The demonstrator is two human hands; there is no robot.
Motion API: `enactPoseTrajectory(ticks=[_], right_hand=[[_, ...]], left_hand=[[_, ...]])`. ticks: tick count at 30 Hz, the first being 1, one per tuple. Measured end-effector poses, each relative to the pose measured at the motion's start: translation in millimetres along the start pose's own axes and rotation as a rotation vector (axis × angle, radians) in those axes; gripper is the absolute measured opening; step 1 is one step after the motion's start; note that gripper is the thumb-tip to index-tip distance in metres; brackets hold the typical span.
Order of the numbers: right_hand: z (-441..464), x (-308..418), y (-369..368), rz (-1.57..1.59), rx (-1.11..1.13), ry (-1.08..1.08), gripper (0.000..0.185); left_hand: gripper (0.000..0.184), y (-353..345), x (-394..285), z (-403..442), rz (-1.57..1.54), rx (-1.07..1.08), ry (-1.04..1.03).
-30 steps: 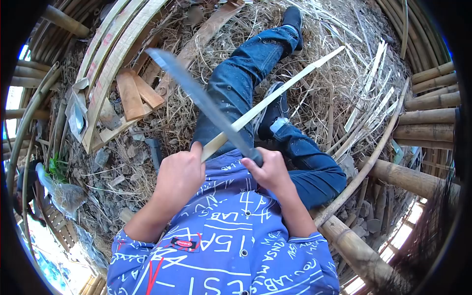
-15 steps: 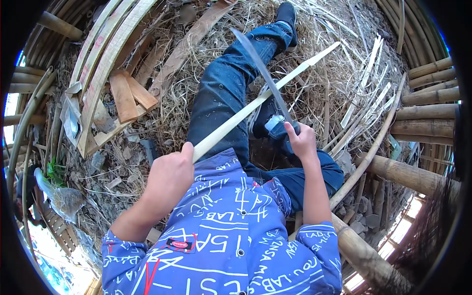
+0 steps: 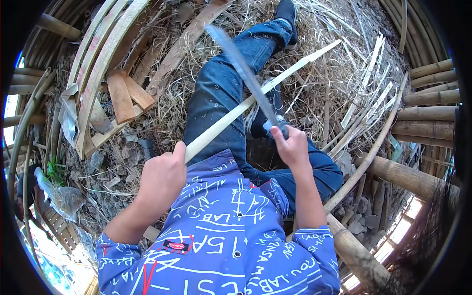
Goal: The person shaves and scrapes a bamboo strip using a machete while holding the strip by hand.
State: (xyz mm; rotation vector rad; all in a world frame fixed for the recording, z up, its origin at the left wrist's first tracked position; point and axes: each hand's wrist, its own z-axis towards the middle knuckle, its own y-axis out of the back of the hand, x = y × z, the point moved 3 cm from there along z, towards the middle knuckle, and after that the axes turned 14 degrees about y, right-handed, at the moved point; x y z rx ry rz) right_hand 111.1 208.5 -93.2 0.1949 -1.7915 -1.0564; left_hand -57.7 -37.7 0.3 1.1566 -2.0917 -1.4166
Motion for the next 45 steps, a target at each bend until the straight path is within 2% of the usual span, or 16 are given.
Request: enactPoseTrajectory(ticks=[5,8,10,12,15,19,21,25,27,28,29,32,35,39,42,45], right_hand=[[8.7,11.4,-2.1,-0.123,0.072,0.162,0.06],[31.4,-35.4,21.5,-0.114,-0.04,-0.097,0.064],[42.0,-90.0,39.1,-0.109,-0.12,-0.255,0.068],[40.3,-136.8,46.7,-0.113,-0.223,-0.286,0.07],[31.8,-125.7,45.2,-0.119,-0.198,-0.255,0.071],[14.0,-99.3,5.9,0.156,-0.136,-0.225,0.064],[6.5,-57.5,-6.2,0.243,-0.151,-0.056,0.06],[-14.4,13.6,-35.6,0.561,0.031,-0.044,0.054],[-25.3,41.8,-49.2,0.604,0.089,0.022,0.052],[-28.2,52.1,-52.2,0.59,0.185,0.033,0.052],[-30.4,61.5,-53.7,0.573,0.282,0.046,0.052],[-30.3,71.4,-53.4,0.4,0.248,0.181,0.06],[-27.2,67.4,-48.5,0.26,0.204,0.249,0.067],[-27.4,52.1,-36.3,0.25,0.277,0.166,0.066],[-29.1,34.7,-37.3,-0.066,0.092,0.324,0.065],[-19.6,-8.9,-18.1,-0.033,0.023,-0.002,0.063]], left_hand=[[0.008,1.7,2.8,-1.3,0.007,-0.005,-0.009],[0.008,2.6,3.2,-4.1,-0.008,-0.006,-0.024],[0.017,-1.6,5.2,-3.9,-0.015,0.083,0.042],[0.016,-8.5,-1.0,-4.7,-0.009,0.093,0.034],[0.015,-9.8,-1.9,-3.8,-0.008,0.09,0.023],[0.017,-6.1,3.0,4.8,-0.002,0.055,0.039],[0.017,2.4,-0.5,5.8,-0.008,0.076,0.046],[0.017,3.4,2.0,10.5,-0.033,0.11,0.028],[0.02,1.2,4.1,14.9,-0.238,0.215,-0.072],[0.023,6.3,2.3,18.2,-0.297,0.386,0.039],[0.023,6.2,2.8,19.4,-0.287,0.388,0.035],[0.026,-6.5,6.0,20.3,-0.621,0.614,0.058],[0.027,-20.2,12.6,18.6,-0.557,0.508,0.004],[0.024,-12.2,5.6,15.0,-0.452,0.539,0.081],[0.021,-9.6,8.3,13.1,-0.477,0.497,0.077],[0.02,-8.0,19.7,15.3,-0.51,0.535,0.111]])
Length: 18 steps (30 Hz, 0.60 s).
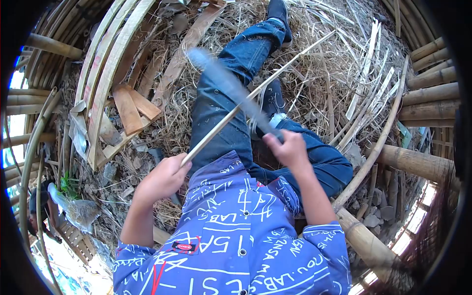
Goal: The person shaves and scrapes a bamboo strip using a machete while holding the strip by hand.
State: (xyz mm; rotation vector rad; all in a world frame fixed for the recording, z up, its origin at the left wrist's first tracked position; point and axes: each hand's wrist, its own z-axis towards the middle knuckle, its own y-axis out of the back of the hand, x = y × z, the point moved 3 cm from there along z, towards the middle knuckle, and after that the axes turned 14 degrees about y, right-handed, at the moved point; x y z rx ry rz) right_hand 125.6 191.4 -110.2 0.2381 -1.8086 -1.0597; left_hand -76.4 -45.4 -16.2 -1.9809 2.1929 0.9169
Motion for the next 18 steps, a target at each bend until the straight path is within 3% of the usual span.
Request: enactPoseTrajectory(ticks=[1,4,8,12,15,18], right_hand=[[4.6,-13.6,12.1,0.124,-0.017,-0.078,0.059],[5.3,-35.9,18.1,-0.115,-0.033,-0.009,0.058],[0.1,-9.5,10.1,0.07,-0.018,-0.06,0.058],[-7.1,26.8,-6.4,0.224,0.002,0.038,0.055],[-9.1,43.0,-20.4,0.144,0.082,0.149,0.062],[0.8,24.5,-26.0,0.077,0.025,0.147,0.064]], left_hand=[[0.02,-0.9,-1.0,0.4,-0.005,0.006,-0.012],[0.019,-11.1,-1.0,3.3,-0.017,0.02,-0.055],[0.019,-4.1,1.5,5.7,-0.009,-0.028,-0.053],[0.022,-1.8,-9.5,4.9,0.03,-0.043,-0.028],[0.024,-1.2,-7.3,7.5,0.037,-0.034,-0.019],[0.025,-2.2,-10.6,6.0,0.057,-0.061,-0.026]])
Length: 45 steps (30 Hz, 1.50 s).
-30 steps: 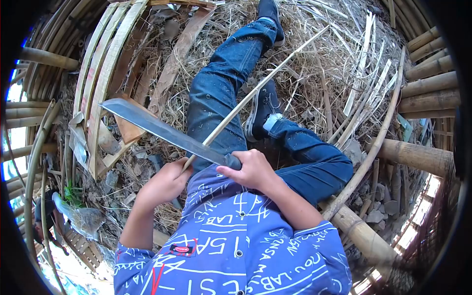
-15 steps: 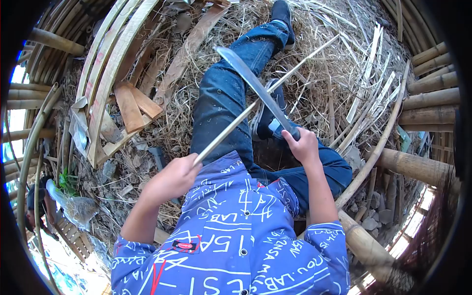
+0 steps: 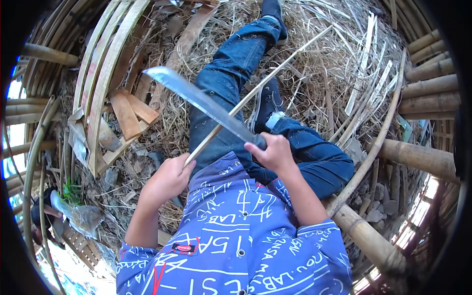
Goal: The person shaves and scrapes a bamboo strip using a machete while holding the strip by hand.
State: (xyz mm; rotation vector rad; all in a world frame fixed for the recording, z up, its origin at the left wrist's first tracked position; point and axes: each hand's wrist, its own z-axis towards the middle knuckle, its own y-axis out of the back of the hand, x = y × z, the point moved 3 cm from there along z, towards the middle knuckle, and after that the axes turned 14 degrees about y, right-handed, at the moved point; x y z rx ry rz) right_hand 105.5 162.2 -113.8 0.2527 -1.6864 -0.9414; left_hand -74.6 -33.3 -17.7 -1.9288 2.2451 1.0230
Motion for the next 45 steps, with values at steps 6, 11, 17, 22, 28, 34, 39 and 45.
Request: enactPoseTrajectory(ticks=[6,11,17,22,28,34,39,45], right_hand=[[15.2,-61.8,29.0,-0.056,-0.124,-0.177,0.064],[8.3,-40.9,19.3,0.008,-0.117,-0.188,0.065],[1.5,-8.1,4.9,-0.095,-0.029,0.032,0.063],[21.2,-72.7,35.5,-0.232,-0.155,-0.118,0.069],[19.4,-74.6,28.0,-0.136,-0.178,-0.124,0.067],[4.6,-24.2,0.0,-0.066,-0.067,0.046,0.07],[22.4,-44.2,19.3,-0.23,-0.095,0.09,0.071],[37.3,-147.3,73.6,-0.07,-0.268,-0.505,0.072]], left_hand=[[0.023,-11.4,0.1,1.9,0.012,-0.025,-0.034],[0.023,-4.4,-1.4,-0.9,-0.043,-0.009,0.04],[0.023,-3.3,-0.8,2.1,0.016,-0.054,0.02],[0.024,-2.1,-8.4,-7.4,0.078,-0.07,0.058],[0.023,-4.7,9.9,8.5,0.018,-0.051,-0.04],[0.023,0.9,-0.9,6.3,0.023,-0.054,-0.019],[0.022,3.4,-0.8,2.4,0.078,-0.066,0.022],[0.021,2.7,7.6,-1.0,0.062,-0.033,0.053]])
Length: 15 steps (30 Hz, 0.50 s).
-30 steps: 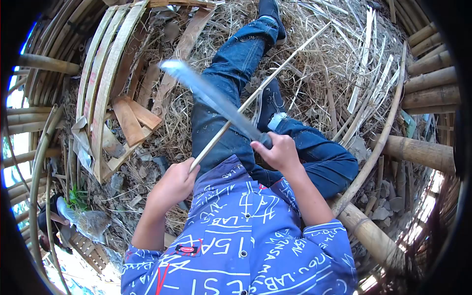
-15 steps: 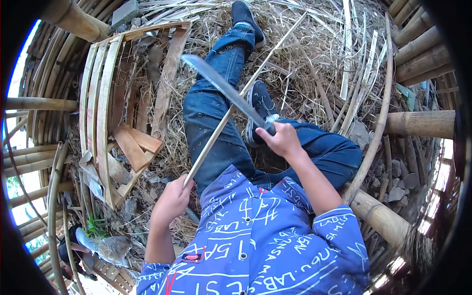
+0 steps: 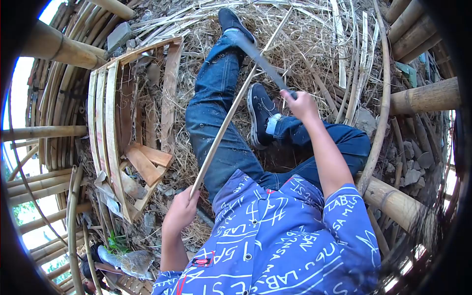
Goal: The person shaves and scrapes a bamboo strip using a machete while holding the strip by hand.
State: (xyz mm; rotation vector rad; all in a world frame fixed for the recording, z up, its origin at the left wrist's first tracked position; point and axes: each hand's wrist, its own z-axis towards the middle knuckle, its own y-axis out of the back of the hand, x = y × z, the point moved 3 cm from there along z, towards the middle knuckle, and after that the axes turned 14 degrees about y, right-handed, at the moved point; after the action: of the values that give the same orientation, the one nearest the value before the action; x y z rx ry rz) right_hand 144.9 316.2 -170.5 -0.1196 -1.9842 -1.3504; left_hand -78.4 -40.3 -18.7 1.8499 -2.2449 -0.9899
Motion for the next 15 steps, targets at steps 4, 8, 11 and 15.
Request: enactPoseTrajectory(ticks=[4,8,11,15], right_hand=[[-0.1,-11.4,6.8,0.023,-0.04,0.048,0.066],[-14.1,0.3,-4.2,0.136,-0.044,0.03,0.064],[-34.8,14.4,-21.1,0.273,0.003,0.084,0.062],[-76.6,45.5,-43.9,0.306,0.167,0.182,0.065]], left_hand=[[0.022,-6.9,-6.0,0.0,0.018,0.002,-0.049],[0.023,-6.8,-3.2,4.3,0.012,0.053,0.034],[0.024,-6.8,6.4,13.9,-0.024,0.064,-0.011],[0.025,-9.5,17.9,25.2,-0.533,0.521,0.35]])
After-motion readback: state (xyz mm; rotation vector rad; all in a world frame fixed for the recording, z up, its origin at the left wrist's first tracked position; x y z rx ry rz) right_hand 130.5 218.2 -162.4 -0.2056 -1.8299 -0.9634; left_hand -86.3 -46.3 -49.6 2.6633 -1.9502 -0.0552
